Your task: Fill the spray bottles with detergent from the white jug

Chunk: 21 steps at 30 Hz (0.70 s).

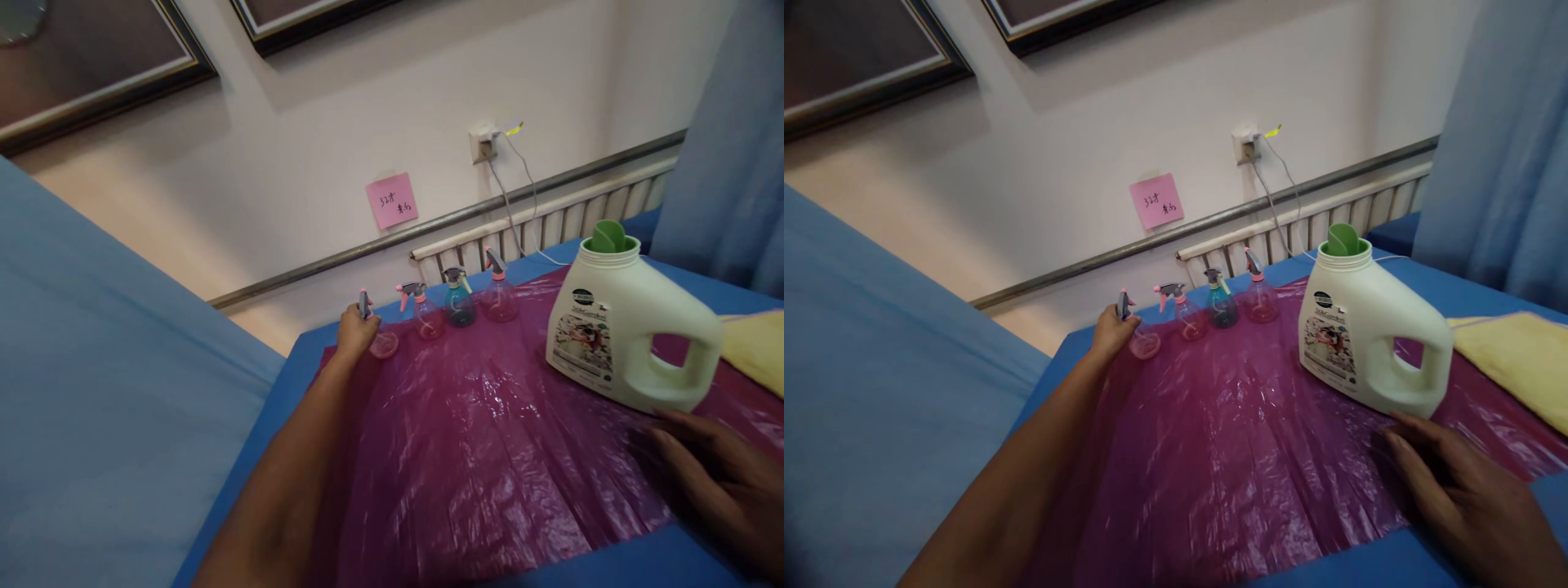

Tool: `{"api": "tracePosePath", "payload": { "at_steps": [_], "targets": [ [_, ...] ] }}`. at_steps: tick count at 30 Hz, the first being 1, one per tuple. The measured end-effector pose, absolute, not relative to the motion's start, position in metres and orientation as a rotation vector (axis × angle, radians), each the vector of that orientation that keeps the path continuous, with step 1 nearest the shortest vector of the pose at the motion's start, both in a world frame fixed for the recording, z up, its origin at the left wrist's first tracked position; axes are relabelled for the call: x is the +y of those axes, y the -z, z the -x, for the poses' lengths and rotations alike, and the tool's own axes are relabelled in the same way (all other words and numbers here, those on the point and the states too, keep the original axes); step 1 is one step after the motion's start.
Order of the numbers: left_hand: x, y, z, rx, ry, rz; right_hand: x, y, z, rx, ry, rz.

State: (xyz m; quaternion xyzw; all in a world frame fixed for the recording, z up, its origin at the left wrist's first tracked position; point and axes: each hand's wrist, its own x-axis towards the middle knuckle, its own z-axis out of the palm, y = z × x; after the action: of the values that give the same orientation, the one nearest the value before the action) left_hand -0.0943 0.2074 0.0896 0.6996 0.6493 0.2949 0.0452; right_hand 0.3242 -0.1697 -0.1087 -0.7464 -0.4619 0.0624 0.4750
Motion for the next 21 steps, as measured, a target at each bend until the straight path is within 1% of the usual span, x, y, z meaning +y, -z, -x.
{"api": "tracePosePath", "payload": {
  "at_steps": [3, 7, 9, 16, 21],
  "targets": [
    [0.195, -0.097, 0.088, 1.935, -1.074, -2.233, -0.172, 0.114, -0.329, -1.184, -0.197, 1.861],
    [0.193, -0.095, 0.062, 1.563, -1.299, -2.118, -0.174, 0.113, -0.332, -1.220, -0.181, 1.857],
    [0.200, -0.084, 0.046, 1.471, -1.307, -1.982, -0.174, 0.110, -0.330, -1.205, -0.185, 1.867],
    [0.226, -0.028, 0.009, 1.415, -1.284, -1.641, -0.171, 0.089, -0.320, -1.107, -0.191, 1.830],
    [0.233, -0.004, -0.007, 1.342, -1.371, -1.441, -0.170, 0.081, -0.316, -1.105, -0.196, 1.787]
  ]
}}
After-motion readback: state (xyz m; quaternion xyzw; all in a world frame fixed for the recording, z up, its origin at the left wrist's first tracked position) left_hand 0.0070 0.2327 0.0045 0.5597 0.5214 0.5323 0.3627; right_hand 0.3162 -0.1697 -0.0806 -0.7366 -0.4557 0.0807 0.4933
